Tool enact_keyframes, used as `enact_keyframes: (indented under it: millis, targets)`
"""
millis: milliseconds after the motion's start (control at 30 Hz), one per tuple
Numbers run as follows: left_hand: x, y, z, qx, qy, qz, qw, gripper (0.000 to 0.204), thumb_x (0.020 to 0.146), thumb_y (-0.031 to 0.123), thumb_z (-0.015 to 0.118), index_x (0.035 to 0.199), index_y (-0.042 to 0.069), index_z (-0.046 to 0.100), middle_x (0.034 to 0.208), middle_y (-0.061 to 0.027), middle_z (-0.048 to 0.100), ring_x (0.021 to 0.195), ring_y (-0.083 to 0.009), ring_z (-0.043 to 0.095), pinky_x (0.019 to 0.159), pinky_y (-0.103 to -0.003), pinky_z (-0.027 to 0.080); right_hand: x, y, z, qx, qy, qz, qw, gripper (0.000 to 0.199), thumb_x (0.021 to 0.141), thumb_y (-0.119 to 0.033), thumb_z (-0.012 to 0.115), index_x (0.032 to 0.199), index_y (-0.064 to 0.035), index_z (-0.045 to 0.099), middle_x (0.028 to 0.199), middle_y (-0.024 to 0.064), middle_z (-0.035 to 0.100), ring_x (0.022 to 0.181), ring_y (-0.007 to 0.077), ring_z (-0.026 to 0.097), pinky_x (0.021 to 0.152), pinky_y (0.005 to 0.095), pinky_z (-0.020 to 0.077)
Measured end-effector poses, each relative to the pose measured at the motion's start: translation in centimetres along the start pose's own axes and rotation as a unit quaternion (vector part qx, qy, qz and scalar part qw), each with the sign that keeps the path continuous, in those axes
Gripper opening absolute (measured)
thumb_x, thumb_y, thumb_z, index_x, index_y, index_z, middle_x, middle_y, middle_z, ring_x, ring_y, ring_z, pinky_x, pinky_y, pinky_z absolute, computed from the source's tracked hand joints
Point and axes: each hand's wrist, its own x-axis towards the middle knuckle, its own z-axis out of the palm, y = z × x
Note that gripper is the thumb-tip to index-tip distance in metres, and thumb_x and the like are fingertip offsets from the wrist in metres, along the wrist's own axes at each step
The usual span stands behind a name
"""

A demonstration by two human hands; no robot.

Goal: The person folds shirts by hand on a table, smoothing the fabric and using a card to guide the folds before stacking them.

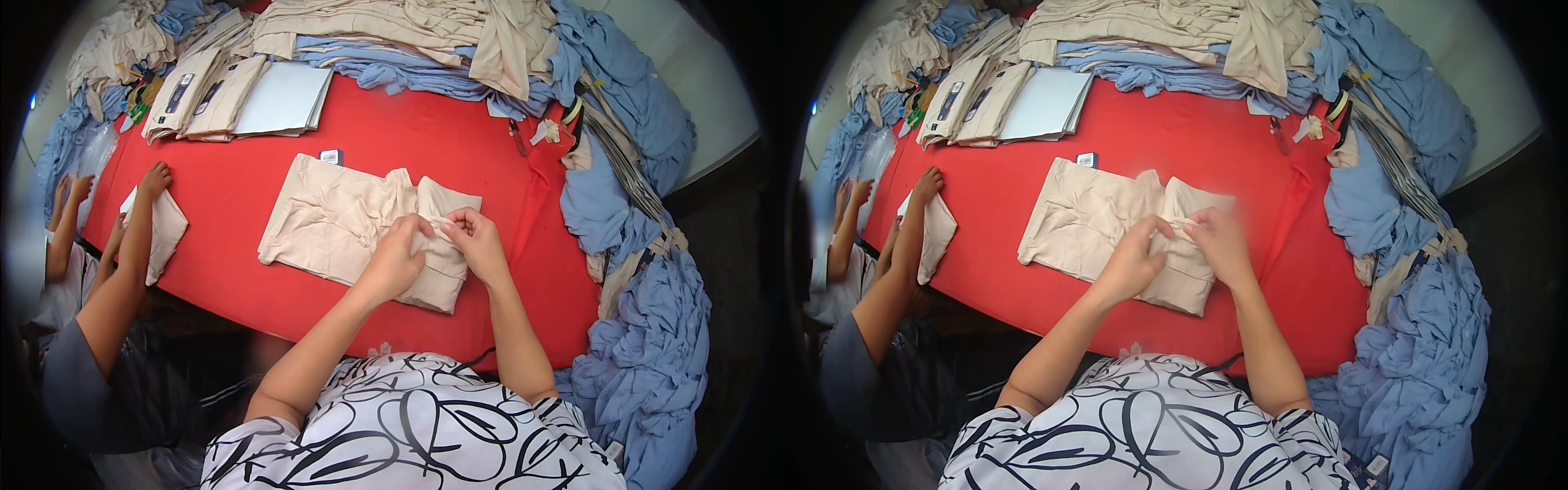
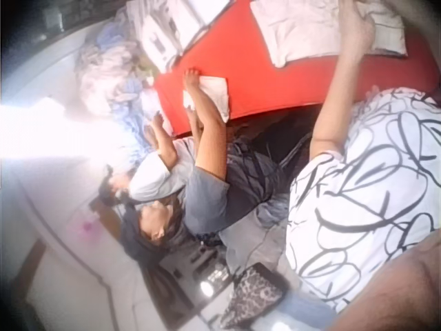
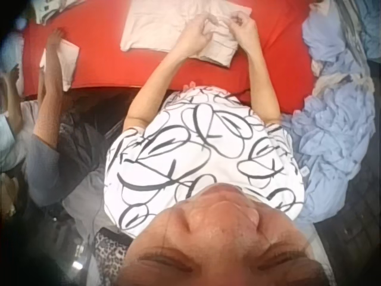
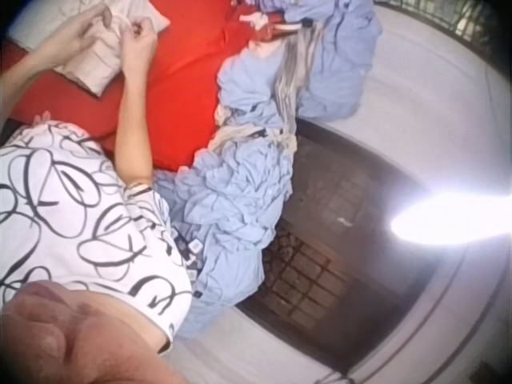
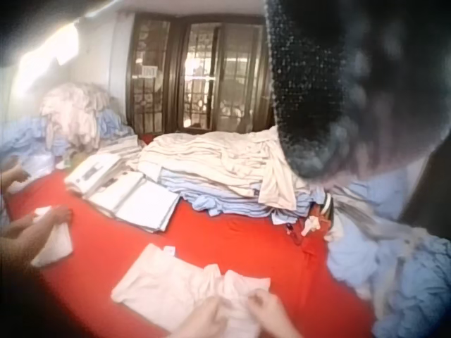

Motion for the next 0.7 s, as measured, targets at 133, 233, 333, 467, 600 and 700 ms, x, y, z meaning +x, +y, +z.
enact_keyframes:
  millis: [133, 233, 333, 467, 600, 700]
  targets:
    - [0.1, 2.4, 1.8, -0.079, 0.061, -0.012, 0.995, 0.077, 0.076, -0.01, 0.053, 0.148, 0.005, 0.028, 0.137, -0.0287, 0.045, 0.132, -0.0431, 0.043, 0.108, -0.042, 0.037, -0.6, -2.1, 0.2, -0.073, -0.009, -0.081, 0.994, 0.019, 0.091, -0.018, 0.068, 0.089, 0.0005, 0.064, 0.07, -0.0023, 0.056, 0.065, 0.0042, 0.049, 0.058, 0.0217, 0.0397]
    - [0.2, 3.0, 2.8, -0.068, 0.019, -0.025, 0.997, 0.086, 0.078, -0.01, 0.051, 0.154, 0.009, 0.017, 0.146, -0.0262, 0.038, 0.138, -0.0399, 0.038, 0.11, -0.041, 0.035, 0.2, -2.7, -0.4, -0.167, 0.001, -0.056, 0.984, 0.02, 0.09, -0.018, 0.067, 0.088, 0.0011, 0.063, 0.072, 0.0001, 0.058, 0.067, 0.0062, 0.051, 0.059, 0.0245, 0.0416]
    - [0.1, 2.5, 3.7, -0.032, 0.013, 0.027, 0.999, 0.084, 0.079, -0.011, 0.05, 0.154, 0.01, 0.021, 0.15, -0.0252, 0.035, 0.139, -0.0383, 0.038, 0.11, -0.039, 0.035, 1.2, -0.1, -1.3, -0.191, 0.032, -0.018, 0.981, 0.026, 0.088, -0.025, 0.067, 0.092, 0.0002, 0.064, 0.082, 0.0097, 0.063, 0.075, 0.0195, 0.059, 0.067, 0.0316, 0.0461]
    - [0.1, 1.6, 1.9, 0.015, -0.003, 0.001, 1.0, 0.073, 0.078, -0.012, 0.05, 0.148, 0.007, 0.04, 0.142, -0.0221, 0.046, 0.134, -0.031, 0.046, 0.108, -0.036, 0.037, -0.1, 1.4, -1.3, -0.015, 0.073, -0.025, 0.997, 0.017, 0.09, -0.015, 0.066, 0.092, 0.0002, 0.059, 0.077, 0.0018, 0.06, 0.068, 0.0057, 0.05, 0.058, 0.0255, 0.0417]
    - [0.7, 1.7, -1.1, -0.174, -0.106, -0.149, 0.968, 0.064, 0.079, -0.011, 0.049, 0.141, 0.005, 0.051, 0.132, -0.0162, 0.056, 0.126, -0.0189, 0.051, 0.104, -0.033, 0.04, -3.4, 2.6, -2.2, -0.089, -0.002, 0.003, 0.996, 0.02, 0.083, -0.013, 0.067, 0.095, 0.0015, 0.059, 0.087, 0.0143, 0.063, 0.076, 0.0262, 0.061, 0.069, 0.0372, 0.0489]
    - [0.4, 3.0, -2.3, -0.168, -0.077, -0.119, 0.976, 0.064, 0.079, -0.012, 0.047, 0.141, 0.004, 0.051, 0.13, -0.013, 0.059, 0.121, -0.0152, 0.052, 0.102, -0.032, 0.042, -3.7, 3.5, -1.1, -0.198, 0.015, -0.017, 0.98, 0.019, 0.082, -0.009, 0.065, 0.095, 0.0023, 0.057, 0.087, 0.0162, 0.062, 0.074, 0.0282, 0.062, 0.069, 0.0388, 0.0492]
